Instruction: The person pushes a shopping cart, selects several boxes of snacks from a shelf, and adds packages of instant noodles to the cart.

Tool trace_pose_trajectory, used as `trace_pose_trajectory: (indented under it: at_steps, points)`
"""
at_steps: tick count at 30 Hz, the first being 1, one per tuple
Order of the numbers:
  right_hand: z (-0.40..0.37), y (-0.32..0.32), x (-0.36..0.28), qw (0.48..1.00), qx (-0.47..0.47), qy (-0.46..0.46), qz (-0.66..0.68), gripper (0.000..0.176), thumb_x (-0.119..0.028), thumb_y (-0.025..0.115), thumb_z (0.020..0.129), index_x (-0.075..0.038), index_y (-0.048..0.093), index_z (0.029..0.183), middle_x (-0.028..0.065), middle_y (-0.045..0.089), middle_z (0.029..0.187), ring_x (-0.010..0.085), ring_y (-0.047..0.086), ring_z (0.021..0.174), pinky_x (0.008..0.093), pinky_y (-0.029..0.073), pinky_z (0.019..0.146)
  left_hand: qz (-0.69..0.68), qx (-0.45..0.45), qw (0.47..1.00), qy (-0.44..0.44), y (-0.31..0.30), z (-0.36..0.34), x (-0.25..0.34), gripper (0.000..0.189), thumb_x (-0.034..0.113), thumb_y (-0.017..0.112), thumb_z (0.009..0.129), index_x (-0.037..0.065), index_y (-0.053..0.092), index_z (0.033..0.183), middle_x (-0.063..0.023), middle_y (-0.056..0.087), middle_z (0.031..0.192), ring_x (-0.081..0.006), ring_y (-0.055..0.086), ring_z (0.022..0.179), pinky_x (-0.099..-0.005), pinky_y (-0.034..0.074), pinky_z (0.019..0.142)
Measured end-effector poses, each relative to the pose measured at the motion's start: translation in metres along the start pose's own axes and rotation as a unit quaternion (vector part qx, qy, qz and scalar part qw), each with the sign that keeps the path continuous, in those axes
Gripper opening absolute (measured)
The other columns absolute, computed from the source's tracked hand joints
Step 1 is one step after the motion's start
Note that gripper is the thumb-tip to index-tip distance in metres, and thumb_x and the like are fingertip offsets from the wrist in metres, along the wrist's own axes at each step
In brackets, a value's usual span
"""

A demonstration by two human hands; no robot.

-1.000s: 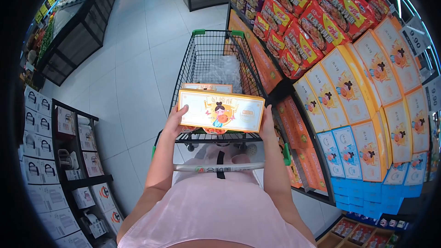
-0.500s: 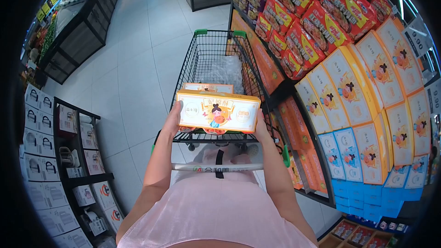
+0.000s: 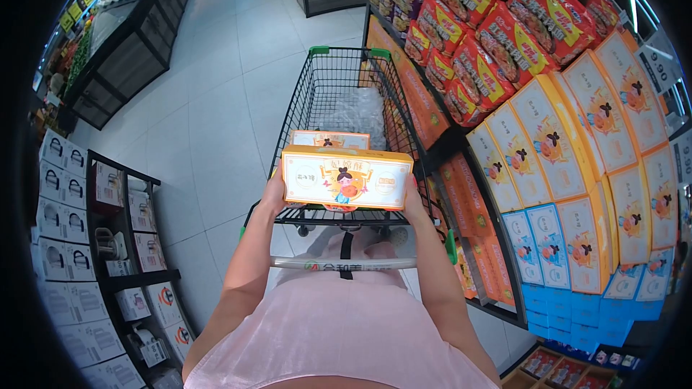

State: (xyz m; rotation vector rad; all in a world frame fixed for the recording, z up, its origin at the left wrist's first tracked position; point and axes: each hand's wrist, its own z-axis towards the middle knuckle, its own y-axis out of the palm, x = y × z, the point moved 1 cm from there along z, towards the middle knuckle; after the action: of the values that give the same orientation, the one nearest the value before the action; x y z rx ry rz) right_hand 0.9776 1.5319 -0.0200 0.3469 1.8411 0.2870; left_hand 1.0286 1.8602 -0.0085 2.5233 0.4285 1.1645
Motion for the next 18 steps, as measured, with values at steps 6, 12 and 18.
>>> trace_pose_trajectory:
  at_steps: [6,12,18]
  points:
    - [0.008,-0.027,0.020,1.000,0.014,-0.006,-0.026,0.059,-0.046,0.025,0.102,-0.002,0.034,0.140,0.0111,0.047,0.137,0.0197,0.047,0.123,0.0322,0.036,0.105,0.049,-0.019,0.997,0.057,-0.022,0.030,-0.024,0.066,0.056,0.028,0.098,0.004,0.048,0.134,-0.0143,0.058,0.123,-0.0203,0.060,0.106,-0.0342,0.048,0.089]
    - [0.002,-0.026,0.016,1.000,0.013,0.001,-0.021,0.058,-0.045,0.025,0.102,-0.002,0.036,0.139,0.0105,0.048,0.135,0.0192,0.048,0.122,0.0315,0.036,0.105,0.083,-0.020,0.995,0.052,-0.020,0.027,-0.024,0.068,0.057,0.024,0.098,0.005,0.048,0.134,-0.0161,0.058,0.121,-0.0205,0.061,0.104,-0.0335,0.051,0.085]
    - [-0.003,-0.023,0.011,0.999,0.030,0.011,-0.022,0.057,-0.044,0.027,0.102,-0.001,0.037,0.139,0.0105,0.048,0.135,0.0191,0.048,0.123,0.0315,0.036,0.105,0.117,-0.015,0.992,0.044,-0.019,0.024,-0.022,0.068,0.057,0.021,0.098,0.005,0.047,0.134,-0.0155,0.059,0.120,-0.0205,0.062,0.103,-0.0333,0.053,0.080]
